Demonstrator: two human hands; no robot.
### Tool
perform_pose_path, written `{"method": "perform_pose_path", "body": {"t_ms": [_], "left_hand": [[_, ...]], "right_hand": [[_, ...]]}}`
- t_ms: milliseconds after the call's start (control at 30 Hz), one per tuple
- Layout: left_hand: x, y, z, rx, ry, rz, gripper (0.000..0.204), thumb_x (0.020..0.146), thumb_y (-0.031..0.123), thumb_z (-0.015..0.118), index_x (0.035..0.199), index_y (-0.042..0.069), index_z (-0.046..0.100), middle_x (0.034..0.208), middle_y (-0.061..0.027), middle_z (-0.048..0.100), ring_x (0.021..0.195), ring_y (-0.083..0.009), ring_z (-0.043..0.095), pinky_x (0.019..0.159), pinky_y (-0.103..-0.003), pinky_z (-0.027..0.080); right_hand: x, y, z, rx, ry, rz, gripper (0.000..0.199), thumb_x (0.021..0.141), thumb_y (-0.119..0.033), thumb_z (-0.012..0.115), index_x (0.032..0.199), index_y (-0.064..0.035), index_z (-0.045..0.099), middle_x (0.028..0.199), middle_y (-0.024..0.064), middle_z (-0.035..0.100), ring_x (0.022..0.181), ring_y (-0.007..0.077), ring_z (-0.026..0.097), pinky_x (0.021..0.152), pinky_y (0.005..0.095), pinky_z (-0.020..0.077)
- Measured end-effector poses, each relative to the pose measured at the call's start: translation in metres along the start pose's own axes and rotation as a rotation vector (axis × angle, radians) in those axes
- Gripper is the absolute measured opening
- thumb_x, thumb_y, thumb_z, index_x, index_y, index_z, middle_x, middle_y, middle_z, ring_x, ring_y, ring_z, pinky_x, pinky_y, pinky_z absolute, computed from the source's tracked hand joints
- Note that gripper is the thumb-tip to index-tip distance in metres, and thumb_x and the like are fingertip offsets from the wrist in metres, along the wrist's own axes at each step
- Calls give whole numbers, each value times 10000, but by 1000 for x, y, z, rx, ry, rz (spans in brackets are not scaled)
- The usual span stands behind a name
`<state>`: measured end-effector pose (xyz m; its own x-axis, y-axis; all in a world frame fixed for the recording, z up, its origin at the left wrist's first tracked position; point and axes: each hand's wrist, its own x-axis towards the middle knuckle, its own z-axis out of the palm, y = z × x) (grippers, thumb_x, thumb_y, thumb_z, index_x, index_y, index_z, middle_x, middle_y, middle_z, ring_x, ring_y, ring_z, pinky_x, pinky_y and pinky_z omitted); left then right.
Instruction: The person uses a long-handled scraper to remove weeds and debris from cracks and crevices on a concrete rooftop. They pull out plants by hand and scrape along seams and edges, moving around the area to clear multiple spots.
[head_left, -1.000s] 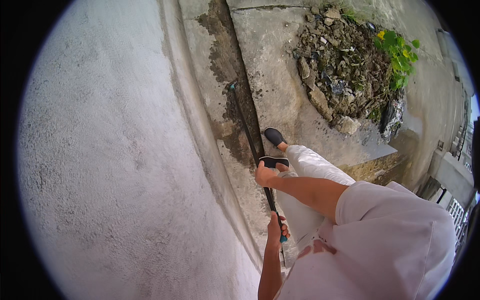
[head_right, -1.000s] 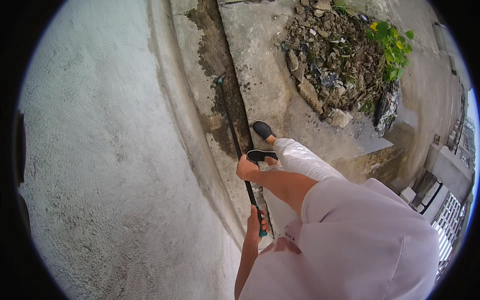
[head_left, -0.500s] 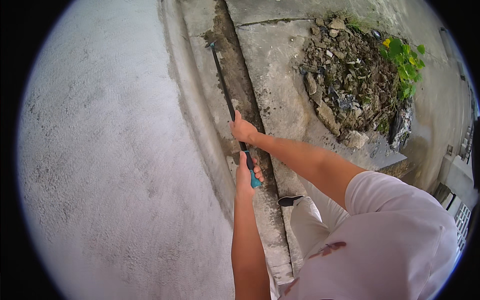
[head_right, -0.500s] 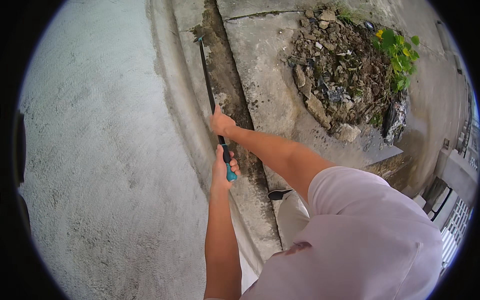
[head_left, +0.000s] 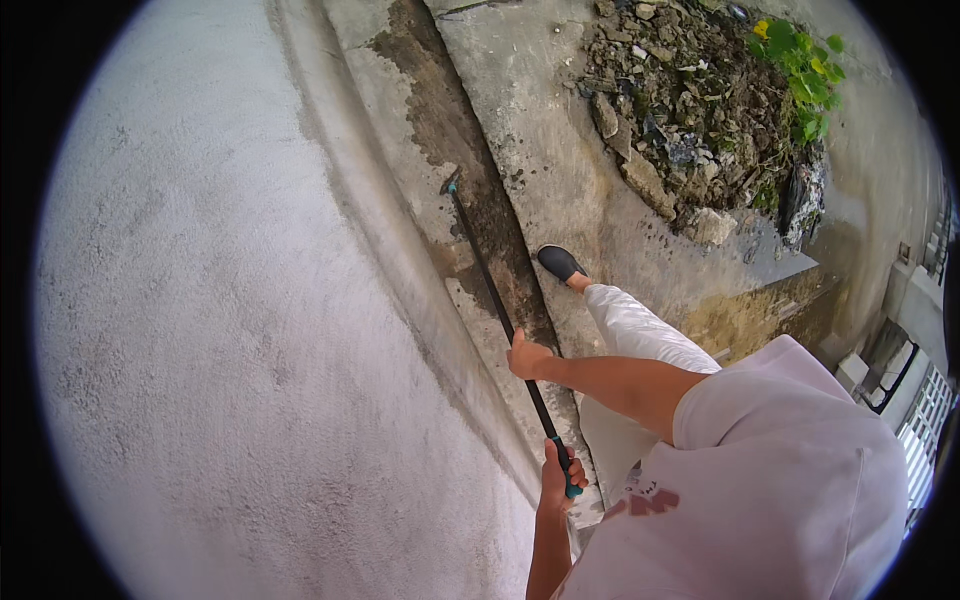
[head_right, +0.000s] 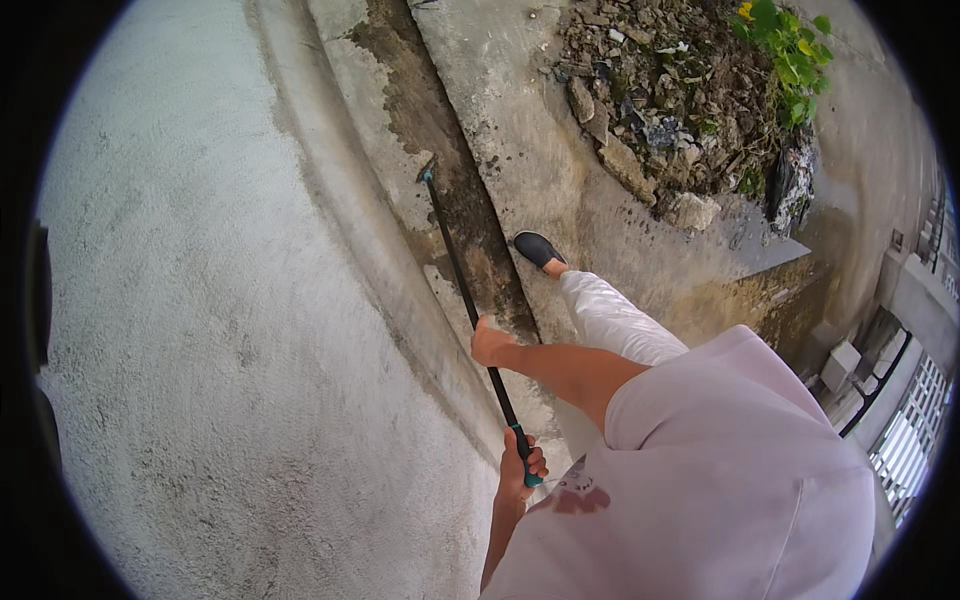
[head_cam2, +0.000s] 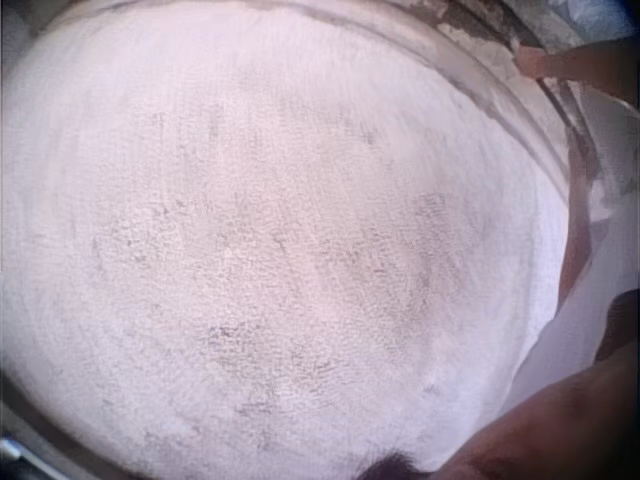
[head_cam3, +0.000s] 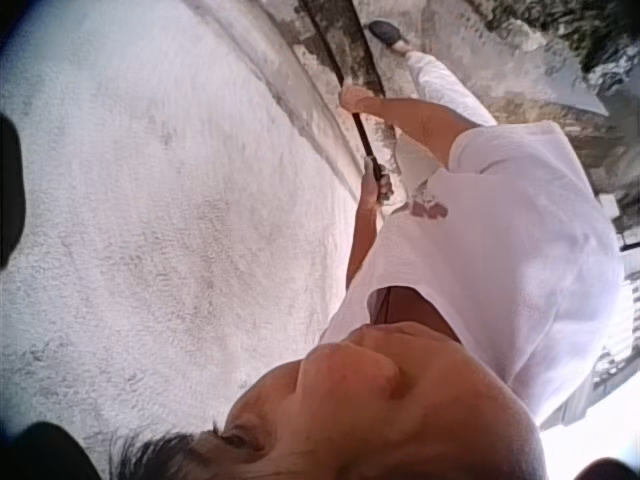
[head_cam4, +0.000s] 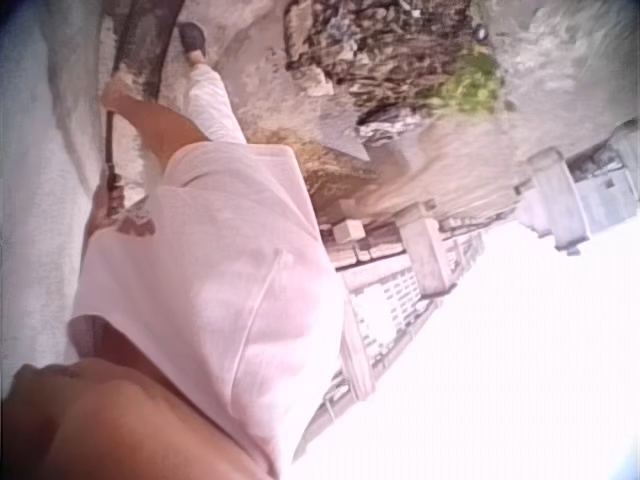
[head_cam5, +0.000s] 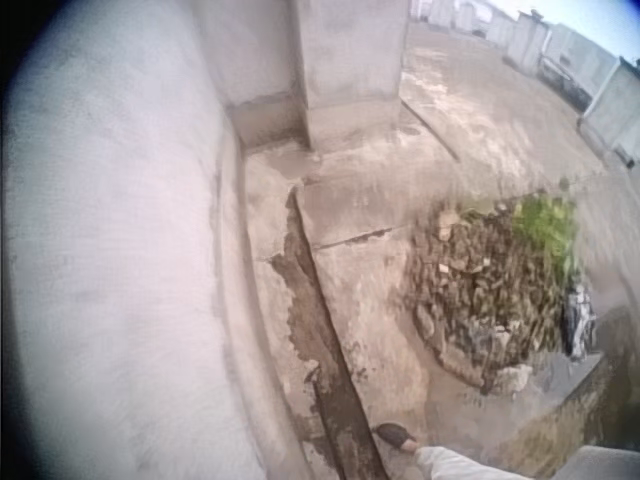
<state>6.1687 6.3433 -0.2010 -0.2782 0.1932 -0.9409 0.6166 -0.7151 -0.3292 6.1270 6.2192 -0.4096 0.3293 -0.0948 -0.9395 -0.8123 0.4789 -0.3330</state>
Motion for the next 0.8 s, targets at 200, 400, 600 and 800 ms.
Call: {"method": "perform_pose_path", "body": {"t_ms": [200,400,600,800], "left_hand": [[-38,-62,-4,136,107,73,548,889,645,368,785,113,450,496,3,357,372,-132,367,379,-298,354],[31,16,9,19,-246,347,450,960,451,411,1142,43,470,689,-29,471,507,-129,421,475,-314,376],[52,25,16,281,-110,408,412,977,434,370,1095,51,465,663,-1,441,483,-88,397,412,-277,371],[46,-98,-82,309,-54,273,409,962,459,381,1035,67,474,628,1,436,444,-90,402,379,-279,378]], "right_hand": [[-65,49,47,133,112,-86,606,932,-288,427,1255,177,211,813,300,613,723,406,630,627,480,497],[1,-8,-46,248,369,-142,612,943,-354,404,1322,89,216,806,251,627,727,364,637,697,471,484],[60,24,-68,-1133,74,-254,215,826,-113,648,981,34,670,969,117,671,902,306,607,958,484,370],[35,120,86,-443,88,-41,574,915,-247,515,1354,76,335,1064,229,601,681,304,626,690,447,469]]}}
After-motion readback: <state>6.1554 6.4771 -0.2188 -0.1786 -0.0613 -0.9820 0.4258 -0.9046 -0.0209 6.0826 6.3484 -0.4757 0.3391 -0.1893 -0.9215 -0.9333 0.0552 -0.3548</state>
